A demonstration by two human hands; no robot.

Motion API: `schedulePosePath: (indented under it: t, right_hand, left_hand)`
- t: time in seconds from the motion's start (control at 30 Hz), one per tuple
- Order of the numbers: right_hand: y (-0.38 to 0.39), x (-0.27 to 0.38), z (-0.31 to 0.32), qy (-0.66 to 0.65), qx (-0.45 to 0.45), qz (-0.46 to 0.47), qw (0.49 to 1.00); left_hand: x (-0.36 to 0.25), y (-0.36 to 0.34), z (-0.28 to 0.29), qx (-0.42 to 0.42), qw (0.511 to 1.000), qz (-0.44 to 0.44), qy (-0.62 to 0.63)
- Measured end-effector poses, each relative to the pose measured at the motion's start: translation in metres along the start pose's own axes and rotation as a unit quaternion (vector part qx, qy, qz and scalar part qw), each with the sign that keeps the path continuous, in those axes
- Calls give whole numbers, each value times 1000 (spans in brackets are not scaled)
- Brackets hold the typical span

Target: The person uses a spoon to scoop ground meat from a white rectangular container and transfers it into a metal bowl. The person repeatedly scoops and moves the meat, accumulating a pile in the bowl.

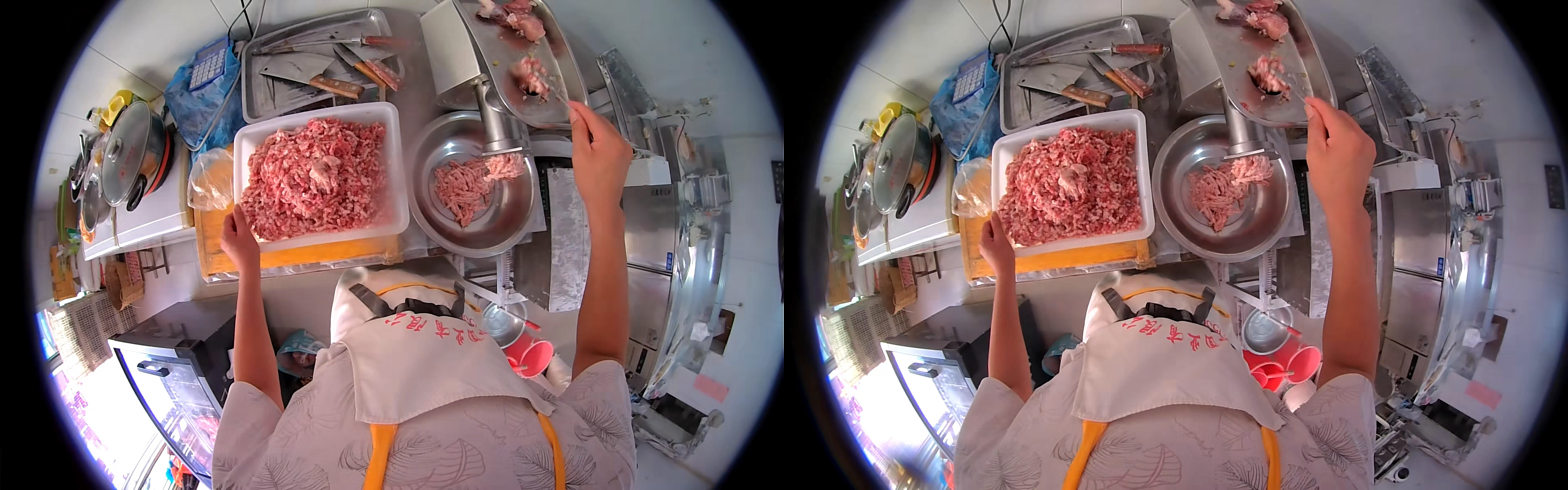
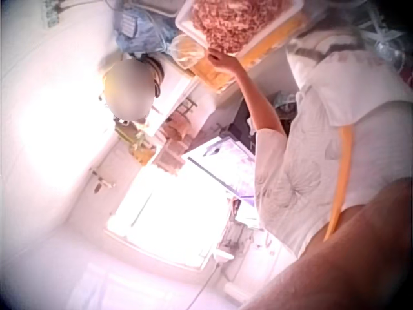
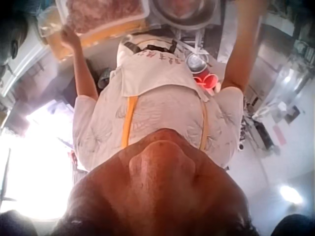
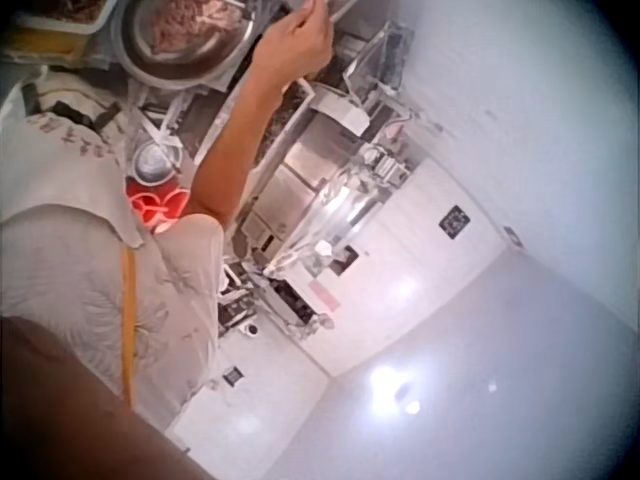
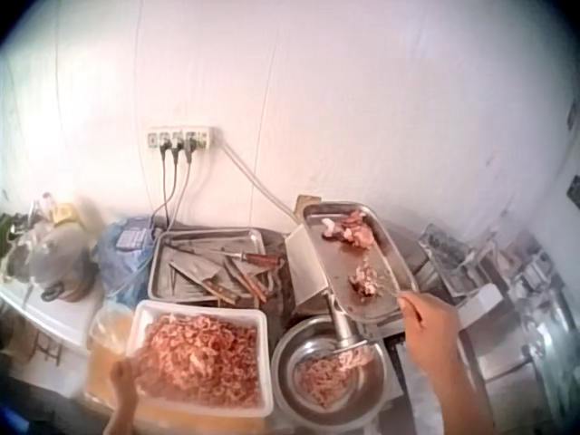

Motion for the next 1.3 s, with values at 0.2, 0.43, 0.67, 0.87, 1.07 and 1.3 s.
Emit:
schedulePosePath:
  t: [0.2,0.43,0.67,0.87,1.07,1.3]
  right_hand:
    - [5,0,-11,18,7,20,1000]
    - [0,8,-13,33,16,35,999]
    - [-35,9,-25,95,135,39,985]
    - [-43,9,-30,114,216,19,969]
    - [4,18,21,50,168,-77,982]
    - [-27,-4,58,-31,210,-100,972]
  left_hand:
    - [2,0,-1,0,1000,0,1]
    - [-6,1,-1,20,999,18,19]
    - [-17,4,0,15,999,0,-40]
    - [0,0,3,13,1000,1,2]
    - [-10,3,-2,8,1000,3,9]
    - [-4,1,2,9,1000,-5,-22]
Point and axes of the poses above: each hand's wrist, its own y-axis away from the middle knuckle, its own z-axis out of the back of the hand, x = y × z, the point moved 4 cm from there along -y, towards the middle knuckle, and after that the axes turned 10 degrees about y, right-handed, at the moved point
